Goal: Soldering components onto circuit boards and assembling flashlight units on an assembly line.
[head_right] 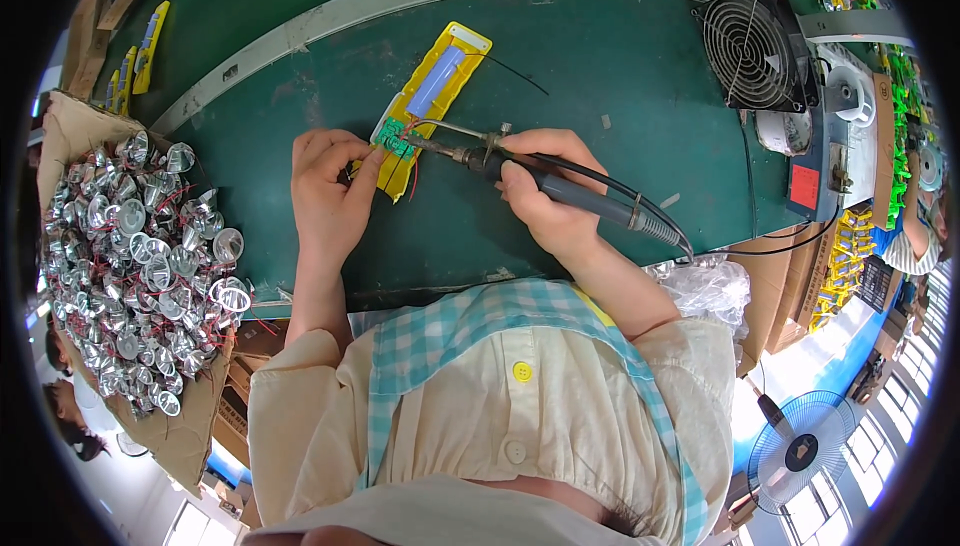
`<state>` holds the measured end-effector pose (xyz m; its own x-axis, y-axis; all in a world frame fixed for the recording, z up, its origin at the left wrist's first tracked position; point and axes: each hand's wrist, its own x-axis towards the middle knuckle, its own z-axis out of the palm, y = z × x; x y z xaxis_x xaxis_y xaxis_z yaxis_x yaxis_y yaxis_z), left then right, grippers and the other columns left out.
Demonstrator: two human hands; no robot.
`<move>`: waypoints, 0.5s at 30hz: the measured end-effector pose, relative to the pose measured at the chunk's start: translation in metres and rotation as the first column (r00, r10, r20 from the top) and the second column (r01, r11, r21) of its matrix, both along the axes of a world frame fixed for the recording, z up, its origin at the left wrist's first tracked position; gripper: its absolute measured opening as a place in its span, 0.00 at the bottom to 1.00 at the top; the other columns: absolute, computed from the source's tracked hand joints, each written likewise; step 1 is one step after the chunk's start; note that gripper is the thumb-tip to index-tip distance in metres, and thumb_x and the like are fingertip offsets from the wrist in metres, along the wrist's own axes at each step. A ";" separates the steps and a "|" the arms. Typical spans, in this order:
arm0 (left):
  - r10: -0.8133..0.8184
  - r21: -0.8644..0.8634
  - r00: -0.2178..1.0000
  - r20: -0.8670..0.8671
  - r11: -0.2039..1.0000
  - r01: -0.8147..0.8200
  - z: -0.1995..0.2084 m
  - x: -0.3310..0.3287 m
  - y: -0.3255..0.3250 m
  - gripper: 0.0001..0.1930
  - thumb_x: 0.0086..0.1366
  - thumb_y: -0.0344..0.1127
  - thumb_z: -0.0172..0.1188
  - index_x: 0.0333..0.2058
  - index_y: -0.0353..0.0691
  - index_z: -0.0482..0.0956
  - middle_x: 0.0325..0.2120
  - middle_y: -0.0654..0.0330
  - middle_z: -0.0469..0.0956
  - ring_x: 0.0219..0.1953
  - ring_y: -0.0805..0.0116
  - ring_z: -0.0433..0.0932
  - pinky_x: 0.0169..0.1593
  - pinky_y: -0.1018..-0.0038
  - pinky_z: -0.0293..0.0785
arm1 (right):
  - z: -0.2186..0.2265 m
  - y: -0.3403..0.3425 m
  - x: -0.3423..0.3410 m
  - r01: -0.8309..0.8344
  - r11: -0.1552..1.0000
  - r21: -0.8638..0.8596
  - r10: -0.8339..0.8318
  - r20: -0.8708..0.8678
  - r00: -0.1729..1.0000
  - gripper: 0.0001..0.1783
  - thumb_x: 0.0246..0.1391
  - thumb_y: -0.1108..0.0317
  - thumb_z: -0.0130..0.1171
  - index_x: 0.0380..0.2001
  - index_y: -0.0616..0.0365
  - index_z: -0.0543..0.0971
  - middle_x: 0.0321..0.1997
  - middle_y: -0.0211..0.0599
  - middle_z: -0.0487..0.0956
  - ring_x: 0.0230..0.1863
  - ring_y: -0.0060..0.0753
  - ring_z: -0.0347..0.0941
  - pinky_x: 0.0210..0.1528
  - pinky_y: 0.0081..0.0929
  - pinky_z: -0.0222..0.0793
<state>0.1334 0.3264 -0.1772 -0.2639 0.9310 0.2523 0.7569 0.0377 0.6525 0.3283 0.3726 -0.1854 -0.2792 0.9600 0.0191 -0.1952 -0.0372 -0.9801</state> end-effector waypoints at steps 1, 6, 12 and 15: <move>0.001 0.008 1.000 0.001 1.000 -0.001 0.000 0.000 0.000 0.02 0.41 0.25 0.57 0.17 0.35 0.72 0.21 0.60 0.70 0.31 0.61 0.65 0.33 0.72 0.62 | 0.001 0.000 0.000 0.005 1.000 0.018 -0.005 0.007 1.000 0.10 0.38 0.78 0.52 0.29 0.62 0.69 0.24 0.35 0.71 0.20 0.19 0.68 0.23 0.14 0.67; -0.011 0.000 1.000 -0.016 1.000 0.011 -0.002 -0.003 0.000 0.04 0.41 0.25 0.57 0.19 0.35 0.72 0.21 0.59 0.70 0.31 0.61 0.65 0.33 0.72 0.63 | -0.001 0.002 0.004 -0.001 1.000 0.008 0.001 -0.045 0.999 0.10 0.38 0.78 0.52 0.29 0.62 0.69 0.24 0.34 0.71 0.20 0.18 0.68 0.22 0.14 0.67; -0.106 -0.073 0.983 -0.149 0.993 0.096 0.017 0.009 0.004 0.22 0.38 0.38 0.62 0.32 0.34 0.66 0.28 0.55 0.67 0.32 0.59 0.65 0.33 0.72 0.63 | 0.000 0.015 0.023 0.043 0.999 0.019 -0.042 -0.081 0.996 0.09 0.39 0.76 0.51 0.28 0.63 0.69 0.22 0.35 0.70 0.18 0.19 0.67 0.20 0.12 0.66; -0.225 -0.239 0.870 -0.438 0.962 0.129 0.015 0.006 0.014 0.23 0.39 0.43 0.61 0.32 0.35 0.67 0.28 0.53 0.67 0.32 0.57 0.66 0.31 0.67 0.65 | 0.006 0.023 0.028 0.102 0.994 0.045 -0.092 -0.191 0.977 0.08 0.40 0.77 0.50 0.28 0.63 0.68 0.21 0.36 0.70 0.16 0.19 0.66 0.19 0.12 0.65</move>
